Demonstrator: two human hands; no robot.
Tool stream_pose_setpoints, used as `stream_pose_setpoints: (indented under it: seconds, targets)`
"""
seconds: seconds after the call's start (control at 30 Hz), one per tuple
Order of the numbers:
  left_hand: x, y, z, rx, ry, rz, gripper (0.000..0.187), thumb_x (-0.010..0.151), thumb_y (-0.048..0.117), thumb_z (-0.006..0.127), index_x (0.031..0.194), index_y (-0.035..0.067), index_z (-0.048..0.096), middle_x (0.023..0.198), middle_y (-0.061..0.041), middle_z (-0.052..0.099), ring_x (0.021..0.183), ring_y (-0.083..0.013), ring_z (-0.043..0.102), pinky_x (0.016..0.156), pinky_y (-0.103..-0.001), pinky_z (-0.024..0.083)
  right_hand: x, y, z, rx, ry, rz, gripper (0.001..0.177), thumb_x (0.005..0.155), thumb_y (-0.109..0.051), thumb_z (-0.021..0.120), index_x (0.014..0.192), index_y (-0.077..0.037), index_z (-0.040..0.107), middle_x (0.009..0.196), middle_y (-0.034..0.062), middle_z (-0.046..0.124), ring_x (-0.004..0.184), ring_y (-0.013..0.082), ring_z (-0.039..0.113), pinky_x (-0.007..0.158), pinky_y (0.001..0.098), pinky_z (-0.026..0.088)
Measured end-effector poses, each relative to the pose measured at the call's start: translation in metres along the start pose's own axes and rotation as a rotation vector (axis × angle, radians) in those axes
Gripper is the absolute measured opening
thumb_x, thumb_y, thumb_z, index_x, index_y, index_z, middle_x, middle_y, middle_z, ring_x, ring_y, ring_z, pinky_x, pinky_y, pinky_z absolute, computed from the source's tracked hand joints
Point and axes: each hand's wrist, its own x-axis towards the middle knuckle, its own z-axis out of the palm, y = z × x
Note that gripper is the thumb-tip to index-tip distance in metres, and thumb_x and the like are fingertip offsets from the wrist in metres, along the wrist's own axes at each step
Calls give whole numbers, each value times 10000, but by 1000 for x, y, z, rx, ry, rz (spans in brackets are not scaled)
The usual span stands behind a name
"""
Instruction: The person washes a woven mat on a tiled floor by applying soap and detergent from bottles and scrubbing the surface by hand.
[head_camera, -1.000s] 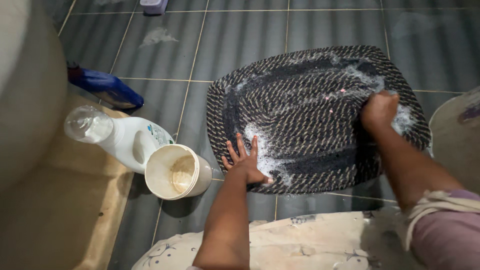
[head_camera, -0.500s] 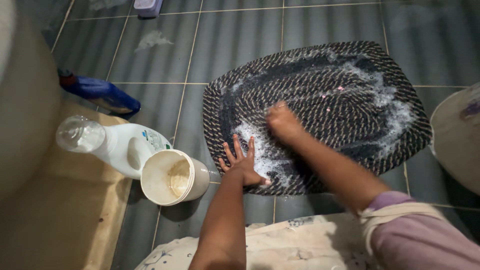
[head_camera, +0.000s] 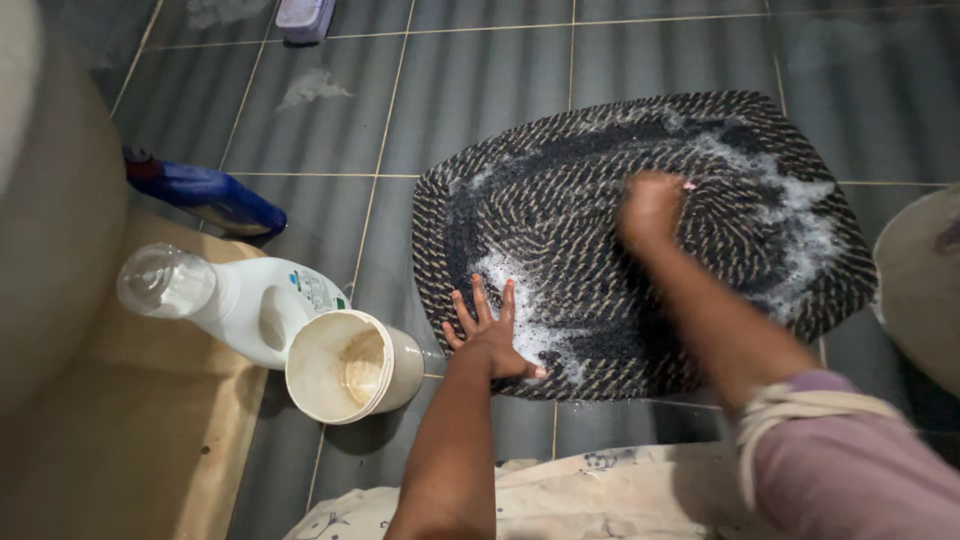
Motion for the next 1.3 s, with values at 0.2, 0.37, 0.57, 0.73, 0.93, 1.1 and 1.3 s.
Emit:
stream_pose_setpoints:
  seconds: [0.2,0.37,0.57,0.73,0.93,1.1,1.3]
  targets:
    - [0,1,-2,14,-10,-9,1537,620,593,911,1594,405,-264,1630,-140,-450,1504,-461,-357,1198,-703,-38,-1,-170,-1,237,-449,-339,225,652,-8,638,839,-76,742,923,149,694,941,380,617,864,444,514]
    - [-1,-2,0,-4,12,9,1536,606,584,914,1610,399,-233,1645,-141,-420,1510,-478,-337,1191,-715,-32,27,-37,-31,-34,-507,-367,42,893,-90,684,909,-105,720,937,130,671,949,319,616,915,466,483]
    - [3,-3,-2,-17,29,29,1536,596,578,922,1612,396,-215,1650,-147,-414,1514,-481,-327,1192,-711,-31,31,93,-51,-398,-273,-52,145,773,-151,712,858,-34,700,958,201,656,921,386,603,843,458,479]
    - [1,-2,-4,5,8,17,1549,597,579,923,1611,393,-233,1644,-156,-420,1510,-482,-328,1190,-716,-28,26,1,37,-145,-119,150,121,761,14,561,803,-16,671,911,217,673,796,365,651,708,456,530]
    - [7,-1,-1,1,-1,7,1542,608,577,921,1608,395,-239,1642,-139,-435,1504,-477,-349,1187,-718,-32,34,-166,44,176,-491,-311,251,608,-2,692,843,-74,746,935,172,673,933,386,617,852,448,506]
    - [3,-1,-2,-7,8,2,1541,597,566,926,1616,398,-217,1651,-137,-413,1511,-471,-335,1199,-706,-29,71,-46,21,-11,-422,-520,68,806,-100,650,817,-64,707,901,179,657,910,366,627,865,486,484]
    - [3,-1,-5,-1,-4,12,1529,621,566,916,1613,394,-235,1643,-157,-419,1502,-482,-352,1193,-707,-34,62,138,-61,-443,-403,-41,112,890,-71,602,871,3,685,949,228,666,895,381,641,841,487,499]
